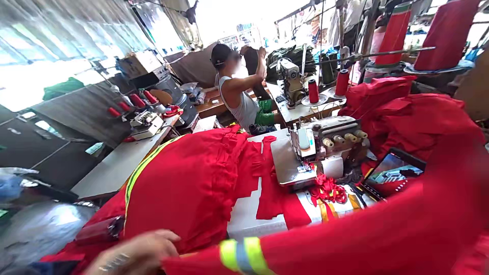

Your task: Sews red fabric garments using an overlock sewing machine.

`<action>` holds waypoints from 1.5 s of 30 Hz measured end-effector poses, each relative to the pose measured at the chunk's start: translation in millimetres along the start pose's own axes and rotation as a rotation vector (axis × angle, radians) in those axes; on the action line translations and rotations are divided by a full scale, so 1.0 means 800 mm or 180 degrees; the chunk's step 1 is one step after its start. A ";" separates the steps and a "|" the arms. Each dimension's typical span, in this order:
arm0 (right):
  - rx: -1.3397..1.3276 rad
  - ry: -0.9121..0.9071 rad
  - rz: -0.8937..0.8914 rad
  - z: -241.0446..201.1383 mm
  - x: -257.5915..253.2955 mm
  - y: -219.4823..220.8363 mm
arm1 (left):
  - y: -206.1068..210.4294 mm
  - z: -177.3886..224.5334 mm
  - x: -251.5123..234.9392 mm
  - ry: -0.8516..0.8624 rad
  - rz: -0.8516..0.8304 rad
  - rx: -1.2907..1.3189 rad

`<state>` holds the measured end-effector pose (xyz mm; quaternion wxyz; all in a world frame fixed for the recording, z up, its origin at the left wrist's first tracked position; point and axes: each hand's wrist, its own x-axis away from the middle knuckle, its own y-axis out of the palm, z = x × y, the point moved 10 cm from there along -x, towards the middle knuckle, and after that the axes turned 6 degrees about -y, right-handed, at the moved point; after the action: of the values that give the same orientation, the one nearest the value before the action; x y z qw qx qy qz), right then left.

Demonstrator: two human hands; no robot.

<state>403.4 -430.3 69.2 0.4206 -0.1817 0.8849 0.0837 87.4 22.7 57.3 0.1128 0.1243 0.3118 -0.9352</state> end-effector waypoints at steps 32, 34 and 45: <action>-0.0926 0.2627 -0.0860 0.272 0.209 0.217 | 0.383 -0.100 -0.240 -0.0034 0.1190 -0.2140; -0.0585 0.2541 -0.0978 0.271 0.203 0.211 | 0.380 -0.100 -0.242 0.0020 0.1238 -0.2146; 0.2357 0.0828 -0.2130 0.278 0.201 0.204 | 0.275 -0.178 -0.031 -0.1863 0.1975 -0.2898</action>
<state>404.9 -253.5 -196.8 0.3470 -0.3027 0.7936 -0.3976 197.2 -58.6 -168.3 0.5016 -0.1129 0.5847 -0.6275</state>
